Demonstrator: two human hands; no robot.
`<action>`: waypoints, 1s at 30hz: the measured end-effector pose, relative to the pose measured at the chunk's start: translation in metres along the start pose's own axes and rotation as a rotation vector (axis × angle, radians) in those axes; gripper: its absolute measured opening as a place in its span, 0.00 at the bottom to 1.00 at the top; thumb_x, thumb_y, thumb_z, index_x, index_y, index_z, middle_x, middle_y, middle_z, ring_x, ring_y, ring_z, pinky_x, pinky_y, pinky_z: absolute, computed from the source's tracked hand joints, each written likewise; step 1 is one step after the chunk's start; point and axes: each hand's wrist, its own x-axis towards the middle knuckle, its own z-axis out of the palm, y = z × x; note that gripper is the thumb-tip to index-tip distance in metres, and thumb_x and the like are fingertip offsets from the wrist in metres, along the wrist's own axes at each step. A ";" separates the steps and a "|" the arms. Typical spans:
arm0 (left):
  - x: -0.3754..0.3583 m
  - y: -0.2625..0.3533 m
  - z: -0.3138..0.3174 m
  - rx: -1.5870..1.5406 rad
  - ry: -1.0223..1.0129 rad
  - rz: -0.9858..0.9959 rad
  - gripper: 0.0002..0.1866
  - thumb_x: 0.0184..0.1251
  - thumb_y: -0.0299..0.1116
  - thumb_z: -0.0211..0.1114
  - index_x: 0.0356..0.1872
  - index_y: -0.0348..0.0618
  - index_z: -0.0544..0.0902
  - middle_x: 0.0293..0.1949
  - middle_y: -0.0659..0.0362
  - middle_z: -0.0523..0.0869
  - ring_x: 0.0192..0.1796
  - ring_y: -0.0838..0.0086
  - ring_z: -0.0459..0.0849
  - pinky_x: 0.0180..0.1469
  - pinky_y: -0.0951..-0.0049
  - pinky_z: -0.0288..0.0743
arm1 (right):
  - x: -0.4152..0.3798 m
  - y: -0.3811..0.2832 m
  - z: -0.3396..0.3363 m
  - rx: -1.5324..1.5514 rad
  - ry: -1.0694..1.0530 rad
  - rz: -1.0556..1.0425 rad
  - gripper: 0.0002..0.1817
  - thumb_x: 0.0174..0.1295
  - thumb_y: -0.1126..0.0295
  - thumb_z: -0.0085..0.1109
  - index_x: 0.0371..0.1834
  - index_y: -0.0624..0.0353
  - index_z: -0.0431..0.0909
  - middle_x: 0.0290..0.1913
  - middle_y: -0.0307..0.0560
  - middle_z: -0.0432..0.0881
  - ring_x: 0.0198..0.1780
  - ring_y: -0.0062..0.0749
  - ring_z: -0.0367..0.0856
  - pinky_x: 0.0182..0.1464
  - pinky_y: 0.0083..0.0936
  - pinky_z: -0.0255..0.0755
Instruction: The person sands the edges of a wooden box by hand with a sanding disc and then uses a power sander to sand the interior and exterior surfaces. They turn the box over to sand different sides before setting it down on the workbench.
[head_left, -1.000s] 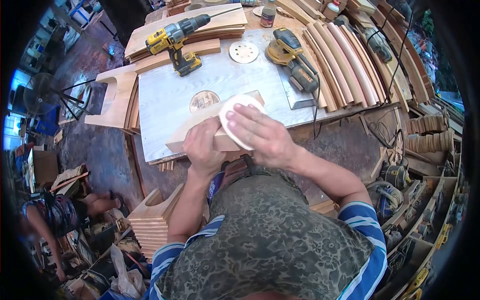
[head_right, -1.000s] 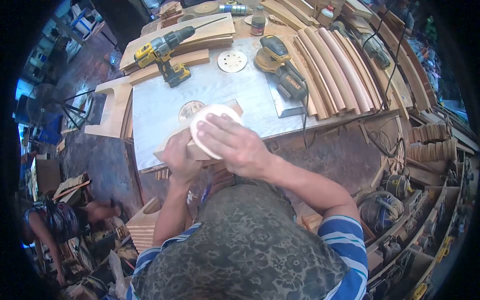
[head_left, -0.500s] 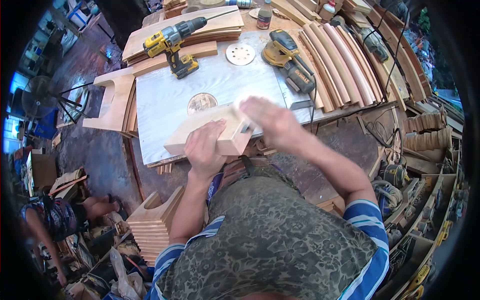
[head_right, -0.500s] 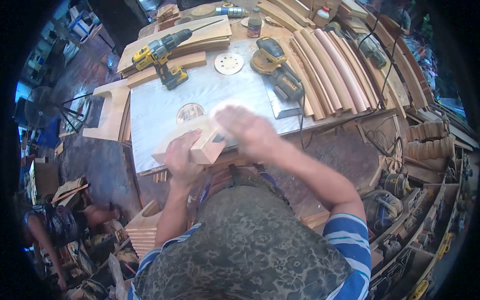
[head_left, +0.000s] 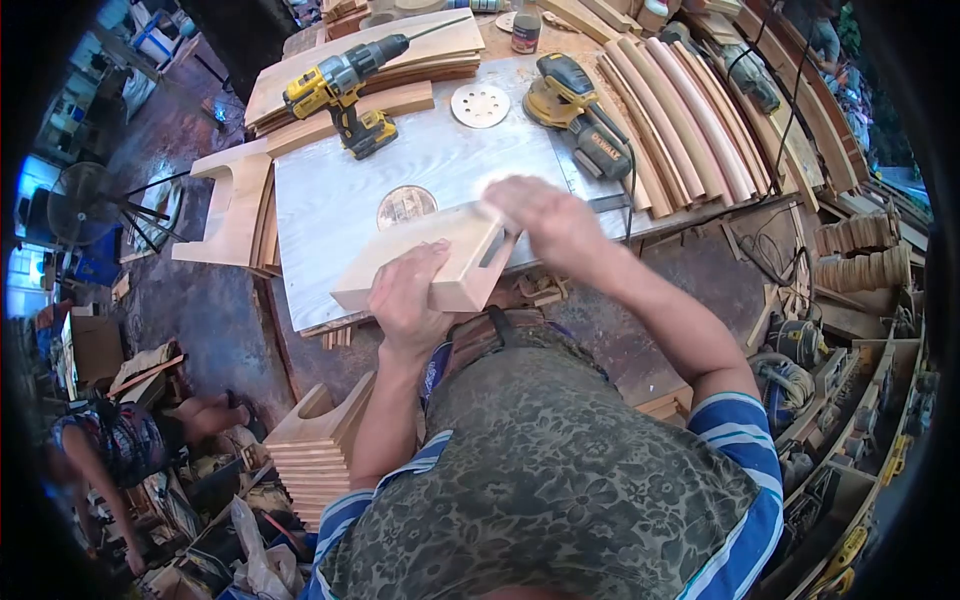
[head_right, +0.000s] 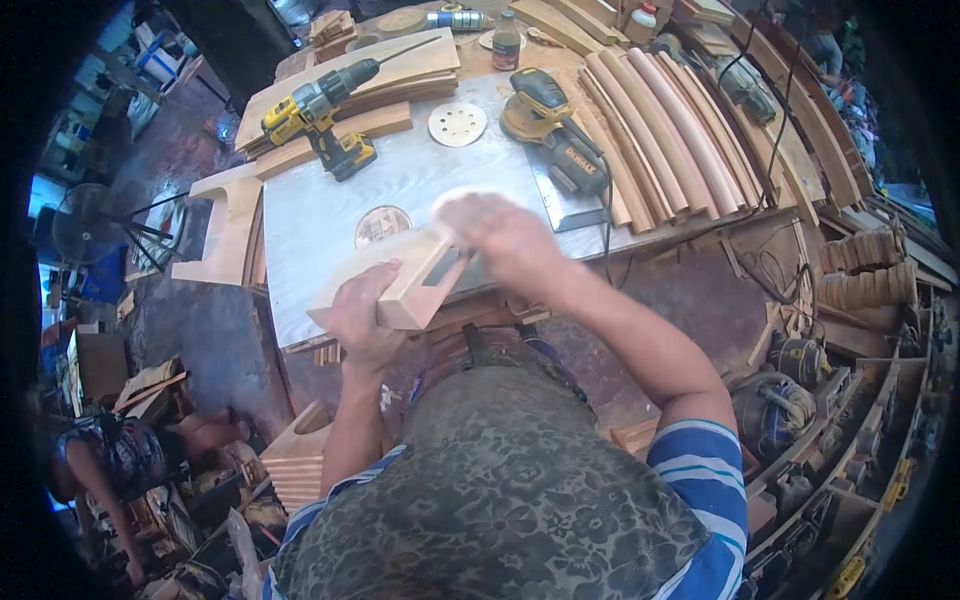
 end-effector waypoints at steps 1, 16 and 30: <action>0.001 -0.001 -0.002 0.000 0.006 0.009 0.27 0.62 0.50 0.82 0.51 0.39 0.86 0.46 0.50 0.94 0.47 0.56 0.94 0.48 0.60 0.85 | -0.008 0.028 0.006 -0.155 -0.018 0.102 0.29 0.63 0.86 0.48 0.65 0.54 0.84 0.67 0.53 0.86 0.67 0.48 0.86 0.70 0.42 0.81; 0.008 -0.051 -0.006 -0.617 0.182 -0.608 0.14 0.65 0.18 0.76 0.49 0.34 0.83 0.42 0.60 0.88 0.45 0.78 0.85 0.50 0.74 0.81 | -0.010 0.017 0.001 0.248 0.470 0.068 0.40 0.55 0.93 0.49 0.76 0.62 0.75 0.70 0.64 0.81 0.69 0.57 0.81 0.71 0.42 0.76; 0.103 -0.001 -0.027 0.174 -0.209 -0.237 0.54 0.47 0.35 0.88 0.77 0.39 0.69 0.78 0.45 0.70 0.82 0.50 0.65 0.81 0.50 0.63 | -0.004 0.018 0.008 0.078 0.558 -0.091 0.31 0.60 0.80 0.64 0.71 0.62 0.78 0.71 0.57 0.81 0.64 0.60 0.83 0.63 0.44 0.82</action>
